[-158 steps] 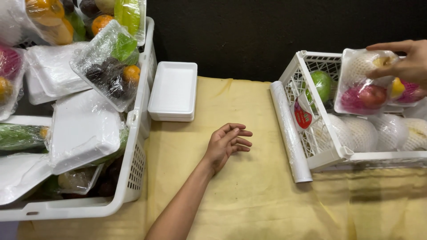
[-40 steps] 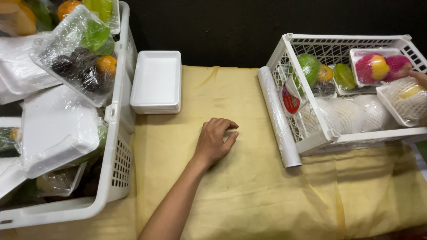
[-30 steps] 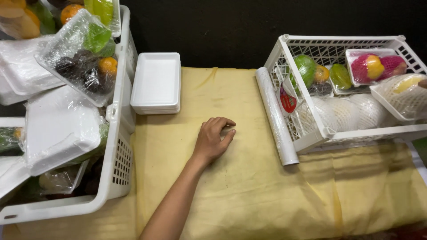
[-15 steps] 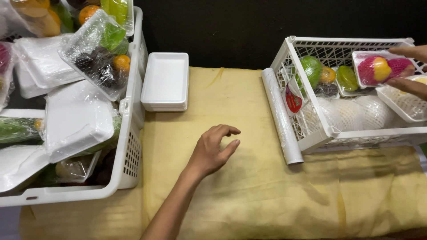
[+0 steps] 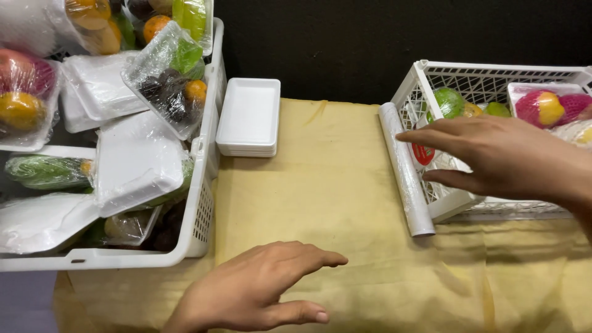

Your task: Packaging various fruits into small trays and organizing them into a crate.

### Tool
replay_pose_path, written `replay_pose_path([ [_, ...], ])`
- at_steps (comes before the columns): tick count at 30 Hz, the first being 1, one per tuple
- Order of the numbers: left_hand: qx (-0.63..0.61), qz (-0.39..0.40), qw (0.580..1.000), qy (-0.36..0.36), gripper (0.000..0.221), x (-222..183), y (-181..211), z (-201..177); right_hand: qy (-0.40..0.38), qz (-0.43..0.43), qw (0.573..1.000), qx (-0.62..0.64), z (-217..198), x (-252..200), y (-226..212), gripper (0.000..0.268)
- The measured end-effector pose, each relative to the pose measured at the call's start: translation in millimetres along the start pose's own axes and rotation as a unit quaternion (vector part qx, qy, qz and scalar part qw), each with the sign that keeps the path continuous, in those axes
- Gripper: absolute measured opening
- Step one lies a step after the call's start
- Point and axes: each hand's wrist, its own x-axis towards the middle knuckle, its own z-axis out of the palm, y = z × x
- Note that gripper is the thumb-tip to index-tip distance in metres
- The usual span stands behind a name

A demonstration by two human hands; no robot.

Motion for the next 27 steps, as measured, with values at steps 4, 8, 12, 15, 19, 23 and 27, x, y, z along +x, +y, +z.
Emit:
replay_pose_path([
  [4, 0.003, 0.047, 0.998, 0.037, 0.060, -15, 20, -42, -0.039, -0.045, 0.998, 0.002, -7, 20, -29, 0.067],
  [8, 0.122, 0.067, 0.980, 0.139, 0.058, -23, 19, -80, -0.008, -0.119, 0.992, 0.038, -12, 30, -47, 0.066],
  [12, 0.197, -0.035, 0.948, 0.246, 0.058, -25, 9, -127, 0.063, -0.162, 0.983, 0.054, -22, 46, -60, 0.062],
  [15, 0.213, -0.035, 0.921, 0.324, 0.053, -24, -8, -162, 0.104, -0.167, 0.978, 0.067, -34, 59, -67, 0.059],
  [19, 0.285, -0.017, 0.865, 0.413, 0.041, -28, -57, -198, 0.157, -0.156, 0.966, 0.131, -45, 78, -70, 0.058],
  [23, 0.285, -0.055, 0.804, 0.518, 0.049, -30, -107, -210, 0.239, -0.171, 0.937, 0.192, -52, 102, -73, 0.055],
  [27, 0.225, -0.177, 0.807, 0.517, 0.067, -24, -111, -199, 0.287, -0.197, 0.910, 0.224, -43, 133, -73, 0.052],
])
